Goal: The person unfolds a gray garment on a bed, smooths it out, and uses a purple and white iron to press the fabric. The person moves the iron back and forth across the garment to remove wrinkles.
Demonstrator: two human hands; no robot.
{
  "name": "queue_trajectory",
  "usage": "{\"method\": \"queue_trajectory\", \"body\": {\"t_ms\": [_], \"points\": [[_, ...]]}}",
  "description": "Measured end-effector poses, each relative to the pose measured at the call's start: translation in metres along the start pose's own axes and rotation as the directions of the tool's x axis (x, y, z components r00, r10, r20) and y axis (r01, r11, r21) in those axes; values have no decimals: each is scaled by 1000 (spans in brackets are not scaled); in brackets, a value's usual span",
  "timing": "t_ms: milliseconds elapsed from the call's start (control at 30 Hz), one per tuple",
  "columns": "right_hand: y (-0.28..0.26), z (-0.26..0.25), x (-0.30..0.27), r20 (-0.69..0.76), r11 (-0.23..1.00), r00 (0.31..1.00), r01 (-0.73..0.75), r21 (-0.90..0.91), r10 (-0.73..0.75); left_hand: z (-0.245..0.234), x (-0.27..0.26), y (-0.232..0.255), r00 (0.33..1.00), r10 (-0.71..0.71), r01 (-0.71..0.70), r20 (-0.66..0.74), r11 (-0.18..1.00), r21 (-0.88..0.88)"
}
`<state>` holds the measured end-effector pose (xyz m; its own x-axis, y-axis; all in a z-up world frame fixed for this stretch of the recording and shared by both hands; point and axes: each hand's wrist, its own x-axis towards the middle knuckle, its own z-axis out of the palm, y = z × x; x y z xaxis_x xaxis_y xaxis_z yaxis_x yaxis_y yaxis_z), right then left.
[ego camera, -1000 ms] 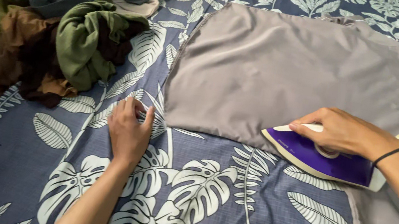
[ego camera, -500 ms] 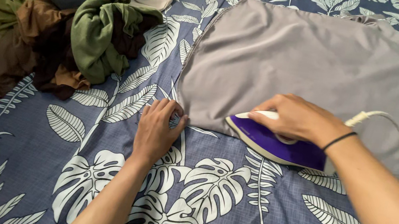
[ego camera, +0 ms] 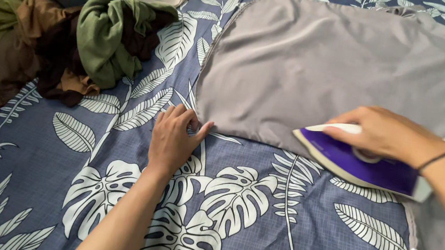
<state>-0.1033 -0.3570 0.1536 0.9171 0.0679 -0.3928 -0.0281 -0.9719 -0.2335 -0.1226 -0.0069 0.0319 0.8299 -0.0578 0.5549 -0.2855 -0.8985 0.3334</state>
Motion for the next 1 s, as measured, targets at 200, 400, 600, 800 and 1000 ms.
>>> {"method": "queue_trajectory", "body": {"t_ms": [200, 400, 600, 800, 1000], "points": [[24, 6, 8, -85, 994, 992, 101, 52, -96, 2, 0, -2, 998, 55, -56, -13, 996, -75], [9, 12, 12, -54, 996, 996, 78, 34, -76, 6, -4, -7, 997, 77, -79, -27, 993, -91], [-28, 13, 14, -62, 985, 985, 164, 48, -161, 8, -4, -7, 996, -16, 13, -93, 1000, -26], [-74, 13, 13, -55, 988, 986, 156, -18, -157, 3, -1, -5, 996, 80, -84, -48, 992, -97], [-105, 15, 19, -86, 962, 961, 256, -90, -264, 6, -3, -9, 991, 130, -134, -37, 977, -163]]}}
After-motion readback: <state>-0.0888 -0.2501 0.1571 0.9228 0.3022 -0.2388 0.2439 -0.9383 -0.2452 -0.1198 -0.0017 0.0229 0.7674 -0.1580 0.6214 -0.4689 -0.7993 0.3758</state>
